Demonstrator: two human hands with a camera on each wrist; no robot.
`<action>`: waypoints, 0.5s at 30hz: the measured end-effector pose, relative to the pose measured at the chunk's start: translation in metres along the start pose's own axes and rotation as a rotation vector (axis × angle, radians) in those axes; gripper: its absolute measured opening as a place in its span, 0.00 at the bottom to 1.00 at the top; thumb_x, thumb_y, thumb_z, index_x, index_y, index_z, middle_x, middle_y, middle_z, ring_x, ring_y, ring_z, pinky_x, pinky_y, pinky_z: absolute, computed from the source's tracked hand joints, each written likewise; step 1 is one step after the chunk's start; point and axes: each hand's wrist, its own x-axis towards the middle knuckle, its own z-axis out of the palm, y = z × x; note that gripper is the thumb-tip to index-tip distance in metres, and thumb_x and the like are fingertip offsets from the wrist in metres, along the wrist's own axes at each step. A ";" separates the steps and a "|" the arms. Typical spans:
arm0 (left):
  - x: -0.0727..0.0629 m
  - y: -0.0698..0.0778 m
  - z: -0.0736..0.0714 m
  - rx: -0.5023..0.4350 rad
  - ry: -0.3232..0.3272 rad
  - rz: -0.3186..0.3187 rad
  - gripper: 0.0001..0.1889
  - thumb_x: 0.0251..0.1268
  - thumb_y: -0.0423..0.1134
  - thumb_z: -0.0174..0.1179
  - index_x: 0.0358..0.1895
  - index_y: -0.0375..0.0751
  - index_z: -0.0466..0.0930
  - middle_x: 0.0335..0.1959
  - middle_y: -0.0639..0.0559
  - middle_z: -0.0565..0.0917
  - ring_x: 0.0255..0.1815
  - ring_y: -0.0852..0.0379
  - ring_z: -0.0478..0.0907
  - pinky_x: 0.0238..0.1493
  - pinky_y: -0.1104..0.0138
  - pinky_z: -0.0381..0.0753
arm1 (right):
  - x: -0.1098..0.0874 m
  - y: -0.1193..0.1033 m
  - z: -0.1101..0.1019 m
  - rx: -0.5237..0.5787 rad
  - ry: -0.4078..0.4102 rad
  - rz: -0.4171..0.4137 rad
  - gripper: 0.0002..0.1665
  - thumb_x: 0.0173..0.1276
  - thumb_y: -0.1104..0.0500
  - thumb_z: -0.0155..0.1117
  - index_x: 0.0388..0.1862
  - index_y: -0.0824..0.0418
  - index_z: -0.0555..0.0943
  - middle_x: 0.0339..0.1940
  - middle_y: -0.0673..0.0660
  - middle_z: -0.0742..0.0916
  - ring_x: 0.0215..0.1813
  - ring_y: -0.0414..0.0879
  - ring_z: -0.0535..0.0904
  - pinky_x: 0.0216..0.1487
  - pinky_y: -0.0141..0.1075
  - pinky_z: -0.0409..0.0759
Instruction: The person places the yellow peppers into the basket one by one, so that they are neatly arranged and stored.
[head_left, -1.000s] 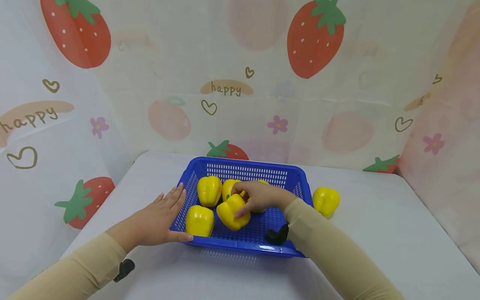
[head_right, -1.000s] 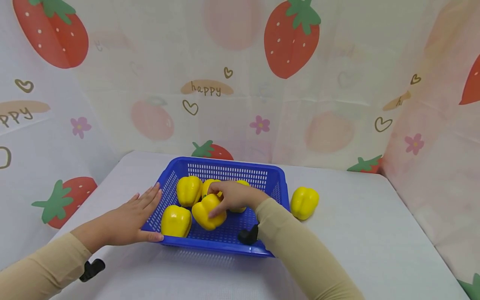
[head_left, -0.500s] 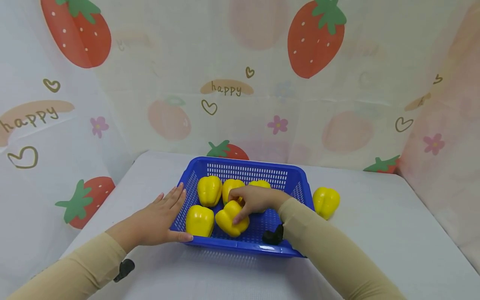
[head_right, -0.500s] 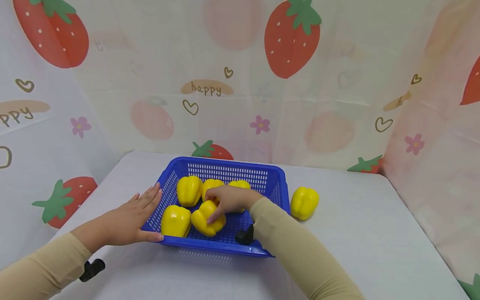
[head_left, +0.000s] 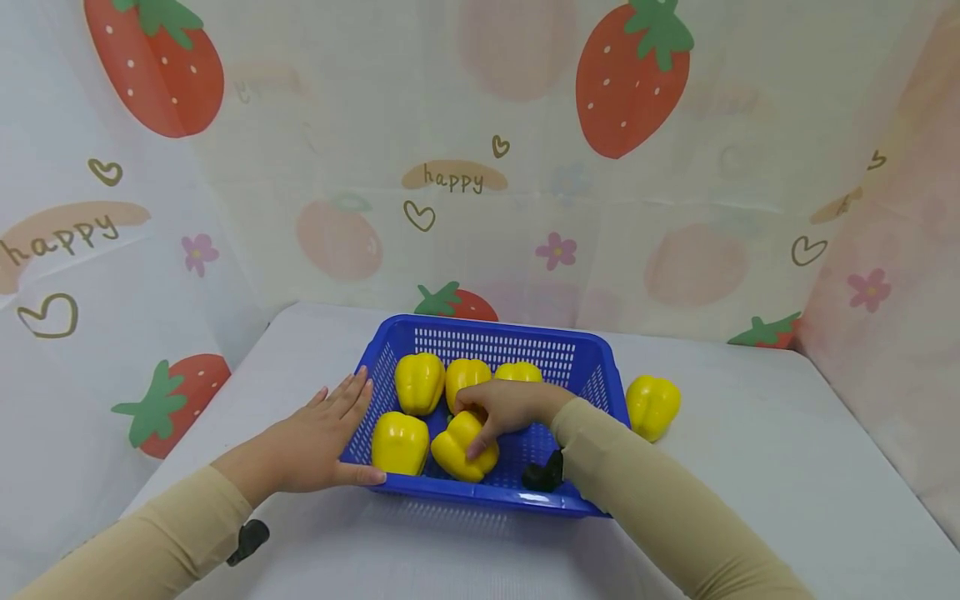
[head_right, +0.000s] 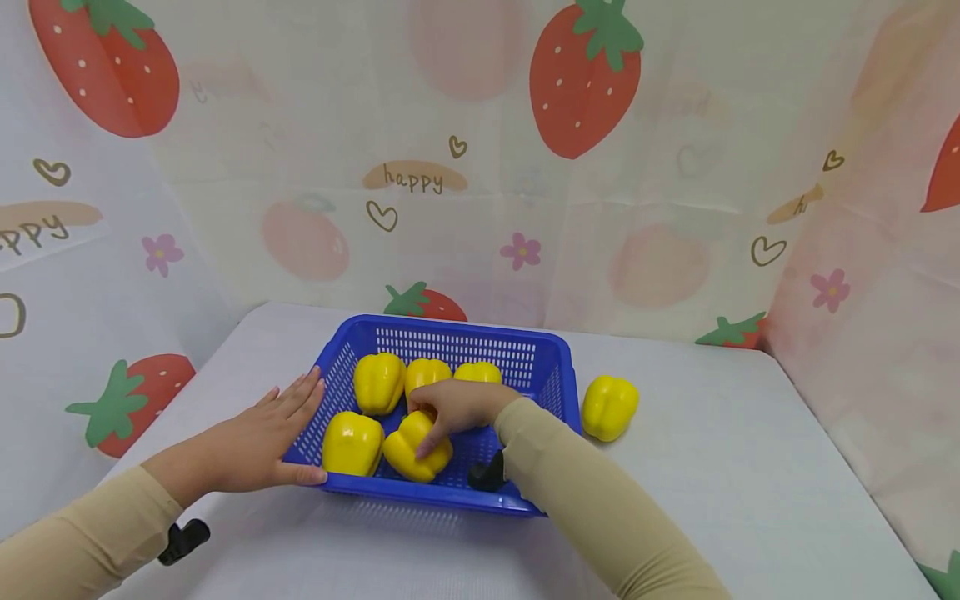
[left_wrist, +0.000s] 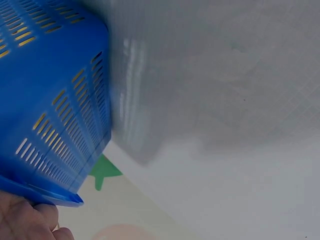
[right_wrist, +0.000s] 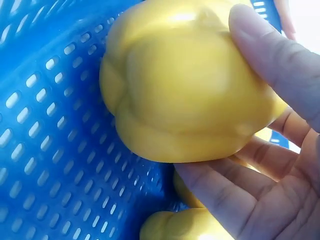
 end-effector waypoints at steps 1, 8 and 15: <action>0.000 0.000 0.000 0.001 -0.002 -0.001 0.61 0.43 0.80 0.40 0.71 0.34 0.40 0.73 0.40 0.39 0.73 0.42 0.38 0.67 0.46 0.43 | 0.000 0.000 0.000 0.003 0.000 0.004 0.25 0.49 0.42 0.71 0.43 0.47 0.73 0.35 0.45 0.78 0.42 0.41 0.72 0.47 0.31 0.72; -0.001 0.001 -0.001 0.003 -0.007 -0.003 0.61 0.43 0.80 0.40 0.71 0.34 0.40 0.73 0.40 0.39 0.73 0.42 0.38 0.67 0.45 0.43 | -0.002 0.004 0.000 0.026 -0.005 0.051 0.27 0.49 0.41 0.70 0.48 0.45 0.74 0.40 0.43 0.79 0.46 0.43 0.72 0.52 0.34 0.71; -0.001 0.002 -0.002 -0.001 -0.011 -0.006 0.61 0.43 0.80 0.40 0.71 0.33 0.42 0.73 0.39 0.40 0.73 0.42 0.39 0.67 0.45 0.43 | -0.003 0.006 0.000 0.048 -0.026 0.088 0.27 0.51 0.40 0.68 0.48 0.45 0.73 0.40 0.44 0.79 0.46 0.42 0.72 0.53 0.36 0.71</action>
